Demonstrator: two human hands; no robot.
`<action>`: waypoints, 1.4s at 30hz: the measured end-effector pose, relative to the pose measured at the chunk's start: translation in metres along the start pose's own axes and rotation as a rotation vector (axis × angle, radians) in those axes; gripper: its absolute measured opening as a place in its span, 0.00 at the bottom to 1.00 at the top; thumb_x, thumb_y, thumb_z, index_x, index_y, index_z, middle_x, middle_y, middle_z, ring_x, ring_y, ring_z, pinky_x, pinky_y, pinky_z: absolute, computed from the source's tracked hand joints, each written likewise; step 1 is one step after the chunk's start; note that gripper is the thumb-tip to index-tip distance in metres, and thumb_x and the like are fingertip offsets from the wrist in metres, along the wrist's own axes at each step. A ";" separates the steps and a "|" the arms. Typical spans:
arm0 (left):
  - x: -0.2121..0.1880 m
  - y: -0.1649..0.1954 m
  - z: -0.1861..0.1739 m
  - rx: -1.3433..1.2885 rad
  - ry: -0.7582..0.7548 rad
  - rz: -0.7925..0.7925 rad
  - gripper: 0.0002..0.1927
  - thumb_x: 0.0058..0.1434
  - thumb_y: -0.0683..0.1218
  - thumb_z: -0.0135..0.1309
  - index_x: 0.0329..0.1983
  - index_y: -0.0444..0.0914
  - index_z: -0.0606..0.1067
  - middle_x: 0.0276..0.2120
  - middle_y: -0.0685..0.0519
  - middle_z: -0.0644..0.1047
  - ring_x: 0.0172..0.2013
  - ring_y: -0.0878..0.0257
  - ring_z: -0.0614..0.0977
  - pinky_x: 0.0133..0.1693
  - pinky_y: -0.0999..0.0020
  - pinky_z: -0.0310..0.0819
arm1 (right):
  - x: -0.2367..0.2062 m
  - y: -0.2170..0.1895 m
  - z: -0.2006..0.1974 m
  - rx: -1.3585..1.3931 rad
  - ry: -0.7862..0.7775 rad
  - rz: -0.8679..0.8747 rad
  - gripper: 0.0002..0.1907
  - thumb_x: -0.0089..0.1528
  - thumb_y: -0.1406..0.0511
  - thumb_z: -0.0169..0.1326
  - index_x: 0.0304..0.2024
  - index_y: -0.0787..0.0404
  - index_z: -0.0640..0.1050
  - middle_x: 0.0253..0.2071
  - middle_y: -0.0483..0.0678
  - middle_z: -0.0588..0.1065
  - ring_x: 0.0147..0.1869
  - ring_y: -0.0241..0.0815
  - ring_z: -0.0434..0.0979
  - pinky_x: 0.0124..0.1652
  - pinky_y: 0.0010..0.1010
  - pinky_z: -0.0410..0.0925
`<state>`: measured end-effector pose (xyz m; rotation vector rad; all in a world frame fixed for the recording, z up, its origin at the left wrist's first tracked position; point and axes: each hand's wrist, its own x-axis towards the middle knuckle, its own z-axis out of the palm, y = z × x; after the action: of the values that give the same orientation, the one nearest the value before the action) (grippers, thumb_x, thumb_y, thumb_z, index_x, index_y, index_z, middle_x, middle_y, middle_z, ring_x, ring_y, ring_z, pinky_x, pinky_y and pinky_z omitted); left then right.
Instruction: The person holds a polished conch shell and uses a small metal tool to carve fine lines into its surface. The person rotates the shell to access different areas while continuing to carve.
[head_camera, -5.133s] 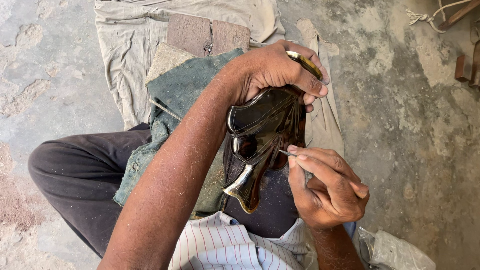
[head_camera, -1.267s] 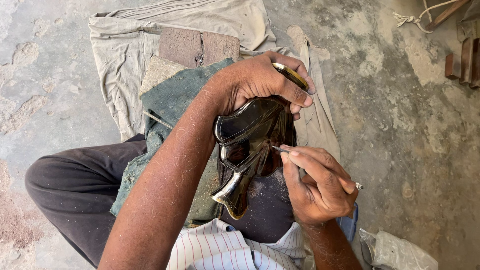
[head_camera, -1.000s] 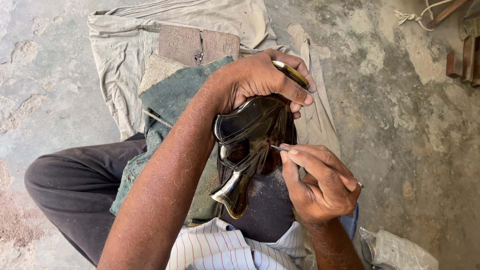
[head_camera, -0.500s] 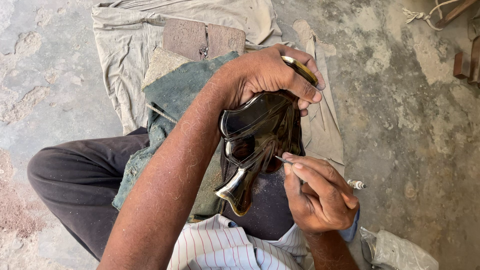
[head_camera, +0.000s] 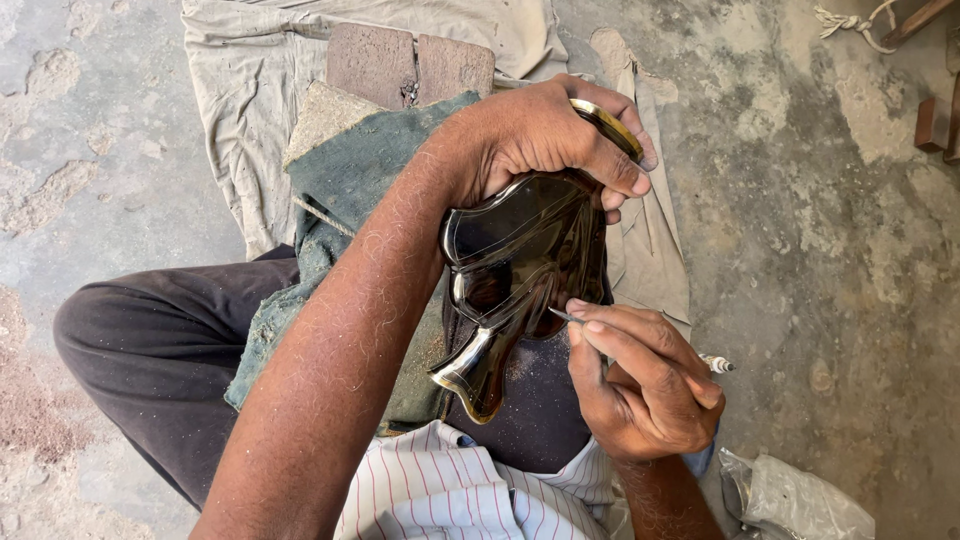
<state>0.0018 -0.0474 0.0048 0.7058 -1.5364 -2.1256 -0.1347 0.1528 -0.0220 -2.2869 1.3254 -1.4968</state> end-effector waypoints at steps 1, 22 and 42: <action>0.000 0.000 0.000 -0.008 0.002 0.009 0.14 0.50 0.39 0.70 0.40 0.34 0.81 0.22 0.50 0.82 0.24 0.62 0.85 0.29 0.62 0.85 | -0.001 0.001 0.000 0.010 0.000 -0.005 0.12 0.63 0.78 0.62 0.47 0.66 0.76 0.44 0.58 0.80 0.49 0.50 0.86 0.42 0.33 0.83; 0.004 -0.004 -0.002 0.015 -0.003 0.059 0.13 0.52 0.40 0.69 0.40 0.35 0.82 0.22 0.50 0.82 0.25 0.61 0.87 0.30 0.60 0.88 | -0.019 0.003 -0.001 0.014 -0.060 -0.028 0.12 0.62 0.78 0.61 0.45 0.64 0.75 0.45 0.54 0.78 0.52 0.51 0.84 0.47 0.36 0.83; 0.010 -0.013 -0.004 0.018 -0.012 0.014 0.15 0.51 0.40 0.69 0.42 0.36 0.82 0.25 0.49 0.84 0.27 0.61 0.87 0.33 0.60 0.87 | -0.020 0.007 -0.002 0.028 -0.109 -0.119 0.11 0.60 0.75 0.61 0.43 0.65 0.75 0.42 0.55 0.78 0.50 0.51 0.84 0.49 0.38 0.83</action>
<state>-0.0039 -0.0530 -0.0100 0.6870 -1.5639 -2.1120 -0.1437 0.1637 -0.0385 -2.4304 1.1526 -1.3909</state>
